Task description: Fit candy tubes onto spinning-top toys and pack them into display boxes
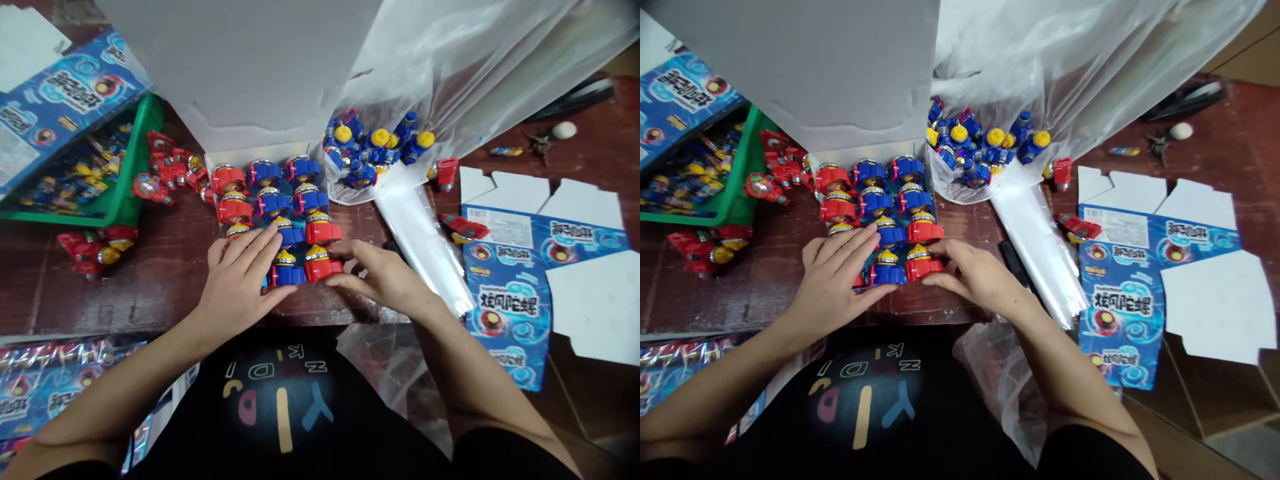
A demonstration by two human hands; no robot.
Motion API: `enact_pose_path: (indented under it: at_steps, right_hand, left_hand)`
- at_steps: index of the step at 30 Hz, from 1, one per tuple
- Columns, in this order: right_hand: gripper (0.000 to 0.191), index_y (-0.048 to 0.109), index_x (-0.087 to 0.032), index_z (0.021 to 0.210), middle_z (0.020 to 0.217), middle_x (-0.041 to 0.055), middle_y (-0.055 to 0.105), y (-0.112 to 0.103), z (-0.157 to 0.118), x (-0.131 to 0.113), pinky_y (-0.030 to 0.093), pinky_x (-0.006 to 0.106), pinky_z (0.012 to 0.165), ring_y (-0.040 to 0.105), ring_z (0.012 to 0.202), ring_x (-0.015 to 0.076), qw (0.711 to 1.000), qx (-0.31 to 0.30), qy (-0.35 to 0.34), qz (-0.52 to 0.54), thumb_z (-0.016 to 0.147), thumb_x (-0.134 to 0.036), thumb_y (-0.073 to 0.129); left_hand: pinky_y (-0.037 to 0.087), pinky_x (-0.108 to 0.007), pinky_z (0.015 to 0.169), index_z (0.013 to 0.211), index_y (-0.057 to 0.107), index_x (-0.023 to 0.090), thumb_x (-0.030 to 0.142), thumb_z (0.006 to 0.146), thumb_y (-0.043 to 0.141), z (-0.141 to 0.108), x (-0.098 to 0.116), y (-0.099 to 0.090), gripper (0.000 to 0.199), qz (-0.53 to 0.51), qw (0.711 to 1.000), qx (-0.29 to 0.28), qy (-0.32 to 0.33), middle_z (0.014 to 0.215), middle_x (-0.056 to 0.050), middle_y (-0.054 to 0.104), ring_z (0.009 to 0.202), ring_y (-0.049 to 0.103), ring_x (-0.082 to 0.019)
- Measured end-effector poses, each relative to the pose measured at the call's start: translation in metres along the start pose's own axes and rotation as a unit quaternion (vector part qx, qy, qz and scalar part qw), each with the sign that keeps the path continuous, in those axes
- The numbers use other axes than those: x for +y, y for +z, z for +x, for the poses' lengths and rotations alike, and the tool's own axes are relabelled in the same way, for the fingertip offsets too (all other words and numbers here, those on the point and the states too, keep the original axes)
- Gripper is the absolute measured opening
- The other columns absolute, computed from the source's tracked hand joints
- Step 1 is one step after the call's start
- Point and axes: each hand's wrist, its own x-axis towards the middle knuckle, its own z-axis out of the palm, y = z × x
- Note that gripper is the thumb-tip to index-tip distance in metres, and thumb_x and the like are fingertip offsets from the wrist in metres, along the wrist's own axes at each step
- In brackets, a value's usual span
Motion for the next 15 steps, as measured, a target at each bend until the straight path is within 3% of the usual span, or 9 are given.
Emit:
enact_pose_path:
  at_steps: [3,5,7,8,10,11,13,15]
  right_hand:
    - [0.068,0.065,-0.02,0.128,0.111,0.0117,0.077,-0.004,0.007,0.003,0.066,0.037,0.071,0.077,0.085,0.0234,0.999,0.044,-0.015,-0.017,0.087,-0.072,0.075]
    - [0.083,0.058,-0.021,0.146,0.138,0.0191,0.068,-0.001,0.009,0.004,0.065,0.051,0.097,0.071,0.122,0.0339,0.993,0.104,-0.04,-0.04,0.085,-0.075,0.075]
    - [0.095,0.035,-0.023,0.167,0.169,0.0223,0.041,0.009,0.008,0.005,0.046,0.064,0.123,0.041,0.159,0.0388,0.991,0.109,-0.064,-0.046,0.093,-0.075,0.065]
    - [0.098,0.02,-0.025,0.174,0.179,0.0205,0.023,0.016,0.006,0.005,0.035,0.066,0.131,0.022,0.168,0.0374,0.993,0.083,-0.069,-0.039,0.098,-0.073,0.059]
    - [0.098,-0.003,-0.027,0.176,0.184,0.0138,-0.004,0.028,0.001,0.01,0.021,0.065,0.136,0.0,0.171,0.033,0.997,0.039,-0.066,-0.007,0.104,-0.07,0.048]
    - [0.096,-0.008,-0.029,0.176,0.184,0.0107,-0.01,0.033,-0.001,0.015,0.018,0.064,0.137,-0.005,0.171,0.0311,0.997,0.051,-0.057,0.016,0.105,-0.071,0.042]
    - [0.086,-0.011,-0.031,0.175,0.184,0.0048,-0.011,0.045,-0.002,0.027,0.018,0.063,0.137,-0.005,0.171,0.0265,0.988,0.133,-0.016,0.078,0.106,-0.074,0.018]
    - [0.079,-0.014,-0.033,0.174,0.185,0.0039,-0.002,0.059,0.005,0.041,0.028,0.064,0.133,0.005,0.171,0.0226,0.974,0.19,0.027,0.118,0.103,-0.068,-0.013]
  left_hand:
    - [0.041,-0.06,0.111,0.155,0.054,0.023,0.048,0.097,0.078,-0.002,0.001,-0.001,0.068,0.018,1.0,-0.002,0.019,0.161,-0.016,0.056,0.141,0.059,-0.039]
    - [0.043,-0.061,0.112,0.15,0.058,0.028,0.041,0.097,0.078,-0.006,0.003,-0.001,0.058,0.027,0.999,0.003,0.034,0.161,-0.012,0.057,0.144,0.057,-0.038]
    - [0.046,-0.06,0.112,0.147,0.06,0.03,0.034,0.098,0.078,-0.012,0.004,-0.001,0.052,0.025,0.999,0.005,0.043,0.157,-0.009,0.062,0.145,0.058,-0.036]
    - [0.047,-0.06,0.114,0.147,0.059,0.03,0.033,0.098,0.077,-0.015,0.002,-0.001,0.053,0.023,0.999,0.01,0.042,0.156,-0.009,0.062,0.145,0.058,-0.035]
    - [0.042,-0.065,0.12,0.152,0.056,0.032,0.04,0.098,0.077,-0.022,-0.005,0.0,0.059,0.012,0.999,0.043,0.011,0.164,-0.011,0.053,0.152,0.05,-0.037]
    - [0.037,-0.068,0.124,0.158,0.051,0.035,0.048,0.101,0.072,-0.026,-0.011,0.003,0.063,-0.011,0.996,0.08,-0.03,0.171,-0.012,0.044,0.158,0.042,-0.038]
    - [0.03,-0.069,0.13,0.172,0.023,0.04,0.063,0.11,0.038,-0.032,-0.023,0.014,0.067,-0.109,0.972,0.155,-0.14,0.183,-0.009,0.015,0.169,0.018,-0.034]
    - [0.034,-0.063,0.131,0.173,-0.012,0.04,0.055,0.108,-0.01,-0.037,-0.029,0.035,0.066,-0.204,0.945,0.153,-0.204,0.184,-0.007,-0.005,0.171,0.008,-0.025]
